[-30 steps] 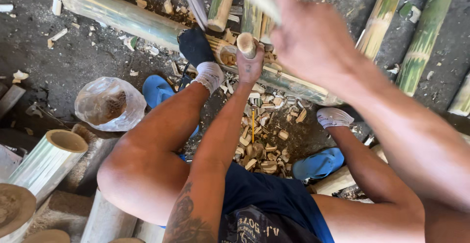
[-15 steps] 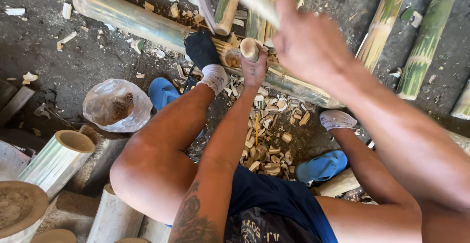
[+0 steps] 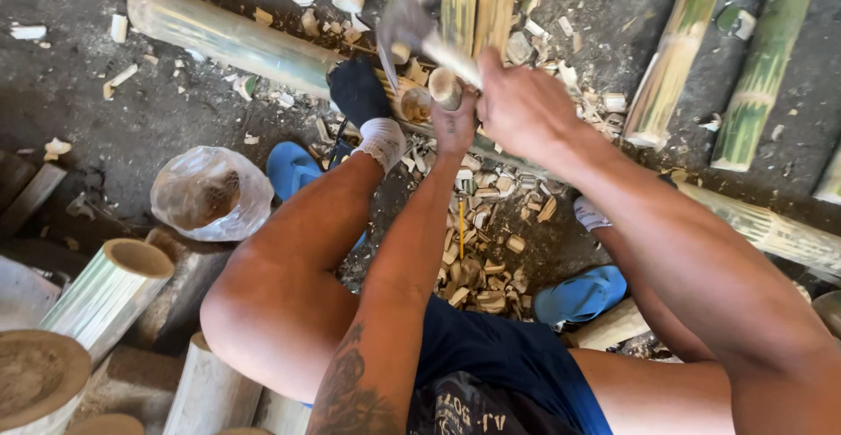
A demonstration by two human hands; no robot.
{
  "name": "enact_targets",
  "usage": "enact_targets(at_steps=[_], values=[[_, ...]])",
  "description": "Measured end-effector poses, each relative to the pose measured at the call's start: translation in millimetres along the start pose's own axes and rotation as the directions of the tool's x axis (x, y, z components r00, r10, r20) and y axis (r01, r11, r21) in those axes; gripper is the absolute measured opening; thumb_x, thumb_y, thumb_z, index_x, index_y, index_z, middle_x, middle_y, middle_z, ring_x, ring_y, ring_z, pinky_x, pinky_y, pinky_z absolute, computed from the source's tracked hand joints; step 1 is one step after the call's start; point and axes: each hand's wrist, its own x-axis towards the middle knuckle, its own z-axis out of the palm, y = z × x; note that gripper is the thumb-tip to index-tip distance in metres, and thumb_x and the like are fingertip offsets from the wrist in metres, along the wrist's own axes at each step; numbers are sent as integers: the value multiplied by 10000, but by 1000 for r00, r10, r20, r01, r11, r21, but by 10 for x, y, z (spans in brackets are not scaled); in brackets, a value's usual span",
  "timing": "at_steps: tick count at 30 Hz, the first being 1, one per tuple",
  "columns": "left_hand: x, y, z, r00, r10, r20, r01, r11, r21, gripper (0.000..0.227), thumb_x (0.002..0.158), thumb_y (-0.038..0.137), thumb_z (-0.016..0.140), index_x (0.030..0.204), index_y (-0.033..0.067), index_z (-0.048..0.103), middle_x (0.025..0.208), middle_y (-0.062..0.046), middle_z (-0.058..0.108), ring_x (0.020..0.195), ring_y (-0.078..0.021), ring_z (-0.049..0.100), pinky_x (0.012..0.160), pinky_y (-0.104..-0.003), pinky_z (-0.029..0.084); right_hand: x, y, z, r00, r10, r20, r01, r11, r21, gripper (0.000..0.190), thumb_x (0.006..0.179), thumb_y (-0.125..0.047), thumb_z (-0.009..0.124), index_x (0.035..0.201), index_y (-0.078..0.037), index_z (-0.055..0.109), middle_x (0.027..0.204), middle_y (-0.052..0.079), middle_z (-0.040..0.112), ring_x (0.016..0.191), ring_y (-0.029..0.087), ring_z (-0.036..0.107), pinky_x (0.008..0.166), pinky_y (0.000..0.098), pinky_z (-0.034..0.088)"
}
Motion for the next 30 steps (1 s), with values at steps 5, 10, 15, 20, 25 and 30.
enact_targets(at_steps=[5,10,15,20,25,30], values=[[48,91,-22,999,4,-42,-1,998,66,138,952,-7,673,1087,-13,646,987,-53,681,880,-140,635,769,-276,533,41,31,8,902,-199,-384,233,971,44,231,993,11,535,1188,94,443,749,227,618,429,149,503,302,300,384],[-192,236,19,961,-260,-96,273,950,155,717,819,68,712,1442,250,404,1149,124,560,967,-16,613,832,-190,570,6,292,411,971,141,195,-124,988,-97,417,1048,-63,440,1435,30,316,748,120,578,476,182,525,334,317,442],[-399,141,-97,991,-67,118,38,973,227,390,930,99,694,1301,45,587,1077,-99,694,910,-182,667,772,-337,582,-193,627,627,935,285,213,-328,922,205,518,992,-91,528,1469,-9,344,817,129,587,512,188,546,377,310,452],[-240,315,87,884,-232,405,-7,861,509,378,923,264,793,1203,87,611,993,-74,733,839,-162,733,739,-333,653,-347,1131,813,914,399,74,-365,728,581,325,986,-59,475,1299,2,416,864,173,626,543,217,622,406,315,524],[196,541,707,884,-226,409,196,974,113,320,965,304,715,1178,83,626,900,-51,677,771,-180,698,721,-358,634,-556,1674,1432,893,426,-147,-230,711,665,148,974,-60,499,1107,5,509,866,204,646,689,303,667,580,413,534],[602,592,813,828,-325,458,64,865,497,395,888,183,749,1217,62,567,985,-59,667,940,-176,674,911,-381,598,-684,1966,2084,868,449,-212,-171,672,721,168,942,-133,560,1060,-26,612,875,199,682,801,322,679,723,435,531]])
